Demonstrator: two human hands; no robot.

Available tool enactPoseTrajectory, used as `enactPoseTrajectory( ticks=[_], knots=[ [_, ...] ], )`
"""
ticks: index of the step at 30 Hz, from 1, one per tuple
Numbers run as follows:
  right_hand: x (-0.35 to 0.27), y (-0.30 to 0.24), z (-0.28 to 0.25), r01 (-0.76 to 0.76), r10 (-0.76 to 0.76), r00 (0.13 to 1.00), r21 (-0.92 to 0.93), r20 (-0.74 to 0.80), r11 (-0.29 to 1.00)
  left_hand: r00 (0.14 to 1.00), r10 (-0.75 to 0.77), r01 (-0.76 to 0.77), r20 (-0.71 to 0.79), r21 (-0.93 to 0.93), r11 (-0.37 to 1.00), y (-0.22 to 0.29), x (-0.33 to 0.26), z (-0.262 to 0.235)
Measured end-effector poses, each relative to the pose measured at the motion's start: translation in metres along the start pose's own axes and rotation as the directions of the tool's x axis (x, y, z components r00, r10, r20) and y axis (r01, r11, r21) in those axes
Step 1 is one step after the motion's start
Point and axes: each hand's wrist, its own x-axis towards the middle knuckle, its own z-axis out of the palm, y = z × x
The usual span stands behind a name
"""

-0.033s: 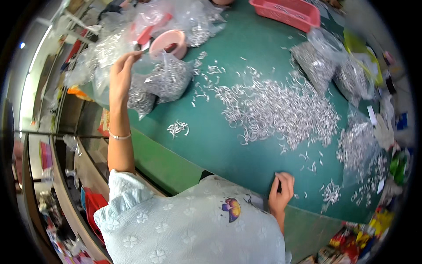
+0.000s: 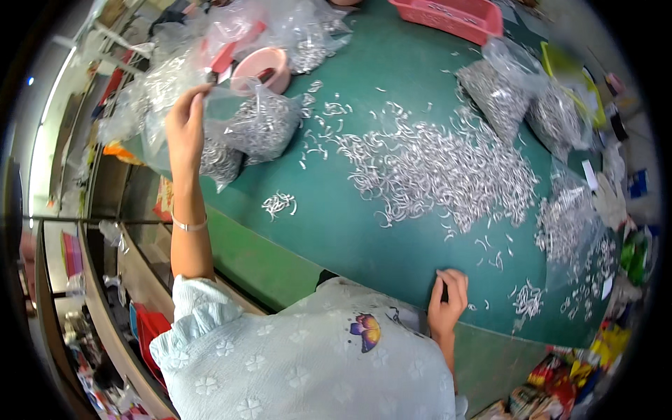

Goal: The person sorts small metal components by hand on a green table, picking up items and moving them into piles.

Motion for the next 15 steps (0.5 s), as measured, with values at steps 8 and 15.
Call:
enactPoseTrajectory(
  ticks=[8, 15],
  knots=[
    [0.118, -0.021, 0.054, 0.229, -0.198, 0.968, -0.229, 0.152, 0.946, 0.791, 0.316, -0.212, 0.524, -0.250, 0.945, 0.042, -0.152, 0.145],
    [0.117, -0.011, 0.073, 0.351, -0.229, 0.902, -0.310, 0.366, 0.884, 0.750, 0.347, -0.337, 0.563, -0.126, 0.933, 0.039, -0.201, 0.190]
  ],
)
